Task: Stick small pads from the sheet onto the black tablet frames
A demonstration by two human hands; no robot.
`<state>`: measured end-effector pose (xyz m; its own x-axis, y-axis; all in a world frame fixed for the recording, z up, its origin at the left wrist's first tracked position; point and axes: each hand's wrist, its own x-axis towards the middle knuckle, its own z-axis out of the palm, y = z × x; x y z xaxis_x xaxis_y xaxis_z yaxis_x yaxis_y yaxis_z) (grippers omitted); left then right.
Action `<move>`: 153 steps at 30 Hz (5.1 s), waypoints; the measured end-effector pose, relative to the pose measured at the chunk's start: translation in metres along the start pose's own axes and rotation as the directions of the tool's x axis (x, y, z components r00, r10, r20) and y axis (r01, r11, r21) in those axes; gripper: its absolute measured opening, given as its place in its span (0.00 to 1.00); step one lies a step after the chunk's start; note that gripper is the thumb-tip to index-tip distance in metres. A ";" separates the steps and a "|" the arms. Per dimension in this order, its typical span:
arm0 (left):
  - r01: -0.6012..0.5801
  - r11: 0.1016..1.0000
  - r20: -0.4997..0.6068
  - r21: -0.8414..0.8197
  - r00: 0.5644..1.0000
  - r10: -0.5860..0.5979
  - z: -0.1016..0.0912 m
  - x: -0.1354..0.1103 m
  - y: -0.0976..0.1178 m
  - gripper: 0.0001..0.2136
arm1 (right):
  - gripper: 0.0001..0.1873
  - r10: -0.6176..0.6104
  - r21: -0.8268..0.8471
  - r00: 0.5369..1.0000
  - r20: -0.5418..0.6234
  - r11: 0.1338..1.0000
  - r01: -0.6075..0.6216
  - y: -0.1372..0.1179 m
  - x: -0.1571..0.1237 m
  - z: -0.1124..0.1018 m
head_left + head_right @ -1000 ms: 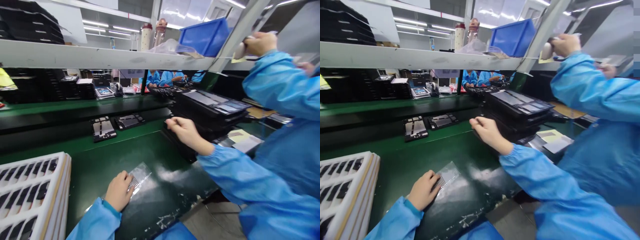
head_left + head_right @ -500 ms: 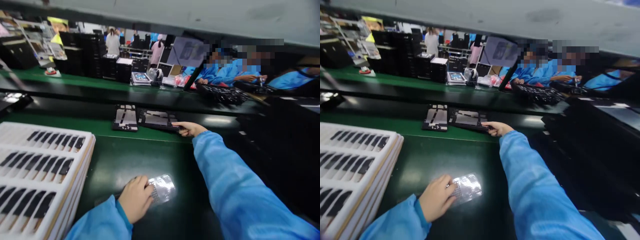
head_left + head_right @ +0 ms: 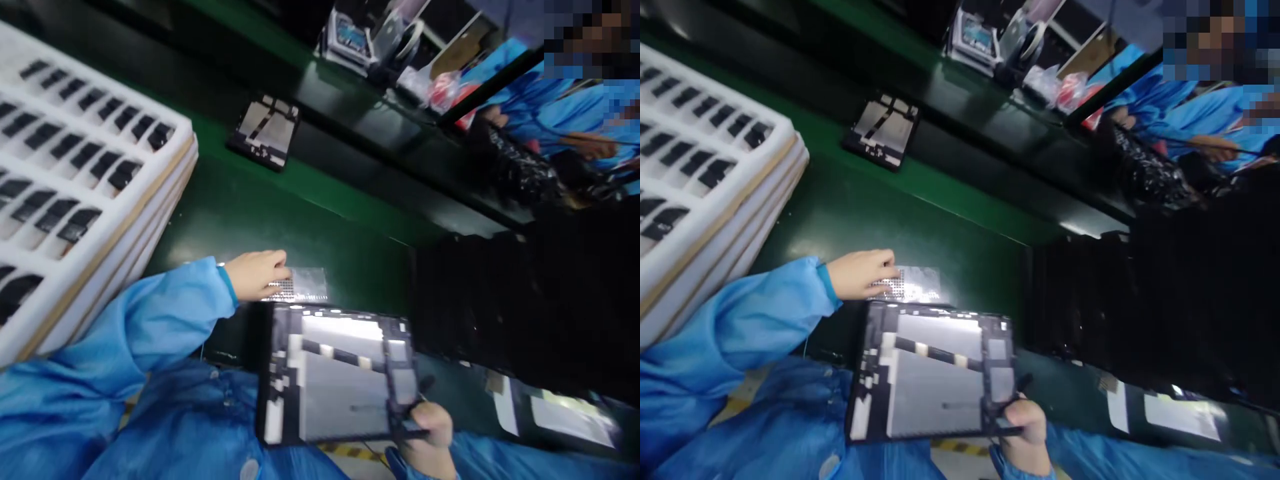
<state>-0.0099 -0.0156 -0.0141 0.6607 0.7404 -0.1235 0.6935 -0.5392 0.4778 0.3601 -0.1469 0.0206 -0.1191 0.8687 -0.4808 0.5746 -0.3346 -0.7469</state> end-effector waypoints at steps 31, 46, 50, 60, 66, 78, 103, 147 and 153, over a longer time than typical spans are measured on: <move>-0.028 0.998 0.003 0.054 1.000 0.027 0.003 0.001 -0.001 0.27 | 0.08 -0.493 0.212 0.870 0.016 0.852 0.479 -0.099 0.152 0.053; -0.005 1.000 -0.007 0.027 1.000 0.006 0.001 0.004 0.003 0.23 | 0.13 -0.436 0.185 0.899 0.046 0.888 0.421 -0.102 0.160 0.050; 0.014 0.997 0.032 0.076 0.999 -0.016 -0.002 0.004 0.008 0.23 | 0.13 -0.346 0.381 0.937 0.054 0.874 0.301 -0.110 0.148 0.045; 0.045 0.982 0.064 0.184 0.996 -0.058 -0.016 0.001 0.021 0.18 | 0.13 -0.230 0.361 0.847 -0.480 0.828 0.429 -0.086 0.017 0.148; 0.075 0.983 0.052 0.166 0.995 -0.084 -0.012 0.000 0.017 0.22 | 0.14 -0.290 0.284 0.837 -0.464 0.846 0.451 -0.083 0.023 0.158; 0.035 0.979 0.054 0.202 0.997 -0.047 -0.015 -0.001 0.011 0.20 | 0.08 -0.467 0.068 0.879 -0.099 0.878 0.474 -0.107 0.117 0.058; 0.049 0.989 0.008 0.140 0.999 -0.050 -0.014 -0.002 0.010 0.20 | 0.06 -0.276 0.248 0.802 -0.530 0.854 0.458 -0.085 0.036 0.118; 0.057 0.991 0.056 0.120 0.996 -0.064 -0.023 -0.002 0.011 0.26 | 0.06 -0.331 0.040 0.617 -0.714 0.860 0.508 -0.048 0.047 0.092; 0.048 0.992 0.051 0.118 0.997 -0.055 -0.024 -0.002 0.009 0.28 | 0.08 -0.382 0.009 0.633 -0.673 0.852 0.524 -0.044 0.054 0.099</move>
<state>-0.0120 -0.0128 0.0117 0.6356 0.7473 -0.1937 0.7537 -0.5464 0.3651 0.2482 -0.1216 -0.0178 0.2502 0.9237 0.2902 0.4196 0.1667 -0.8923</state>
